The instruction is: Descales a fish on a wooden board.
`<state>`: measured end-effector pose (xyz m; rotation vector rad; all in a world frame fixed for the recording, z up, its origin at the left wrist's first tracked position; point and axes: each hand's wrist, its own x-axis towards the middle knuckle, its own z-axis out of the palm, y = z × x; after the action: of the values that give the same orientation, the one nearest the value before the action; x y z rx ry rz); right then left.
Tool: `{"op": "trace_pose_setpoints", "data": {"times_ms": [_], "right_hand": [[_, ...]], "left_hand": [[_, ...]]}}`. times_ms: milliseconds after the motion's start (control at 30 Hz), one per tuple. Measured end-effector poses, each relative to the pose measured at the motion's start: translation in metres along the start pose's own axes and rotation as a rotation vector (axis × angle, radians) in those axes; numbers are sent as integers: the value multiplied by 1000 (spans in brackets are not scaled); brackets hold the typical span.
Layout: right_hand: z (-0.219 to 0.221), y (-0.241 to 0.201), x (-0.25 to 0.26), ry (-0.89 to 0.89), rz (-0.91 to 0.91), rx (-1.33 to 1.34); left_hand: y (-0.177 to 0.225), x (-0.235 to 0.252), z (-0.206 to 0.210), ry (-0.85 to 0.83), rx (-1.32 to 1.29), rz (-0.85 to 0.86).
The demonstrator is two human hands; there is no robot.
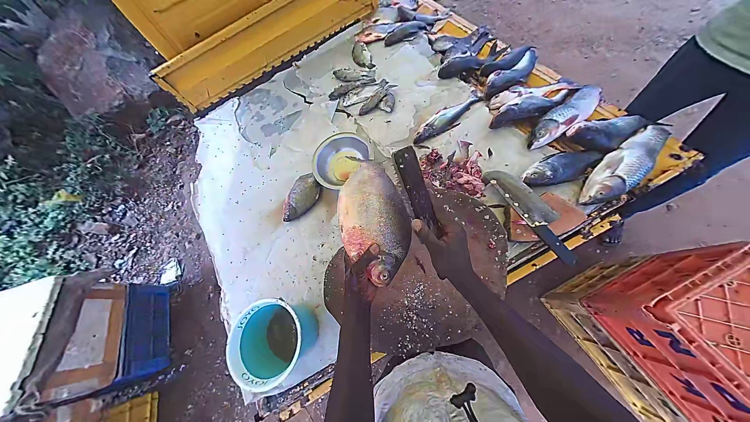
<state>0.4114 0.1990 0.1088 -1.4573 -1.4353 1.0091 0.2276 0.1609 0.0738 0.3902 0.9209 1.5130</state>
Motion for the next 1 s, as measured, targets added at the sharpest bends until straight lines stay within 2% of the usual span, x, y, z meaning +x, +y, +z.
{"op": "trace_pose_setpoints", "data": {"times_ms": [33,67,200,233,300,367,400,467,567,600,733,767,833,900,933,1000], "right_hand": [[6,-9,29,37,-35,-36],[16,-5,31,53,-44,-56],[39,55,-93,-69,65,38],[35,59,-105,-97,108,80],[32,39,-66,-69,120,74],[46,14,-13,-19,93,29],[56,14,-5,-11,95,23],[74,32,-48,13,134,79],[64,72,-110,9,133,216],[56,69,-108,4,146,223],[54,3,-24,33,109,154],[59,-1,-30,28,118,116],[69,15,-85,-9,91,83],[61,34,-135,-96,37,-41],[51,33,-143,-154,37,-121],[42,13,-98,-188,33,-211]], "left_hand": [[-4,3,4,7,-24,0],[-7,1,4,39,-57,-7],[22,-3,-32,98,-1,5],[25,-7,-39,96,22,1],[27,-7,-46,72,63,-13],[20,-14,-51,62,52,-40],[13,-16,-48,59,19,-49],[20,-25,-48,54,1,-73],[36,-22,-51,35,3,-63],[37,-26,-53,31,15,-73],[20,-32,-45,50,21,-59],[15,-34,-42,57,-7,-57],[25,-32,-38,42,-12,-44],[32,-27,-42,55,6,-22],[30,-33,-50,65,14,-26],[22,-36,-56,59,-9,-43]]}}
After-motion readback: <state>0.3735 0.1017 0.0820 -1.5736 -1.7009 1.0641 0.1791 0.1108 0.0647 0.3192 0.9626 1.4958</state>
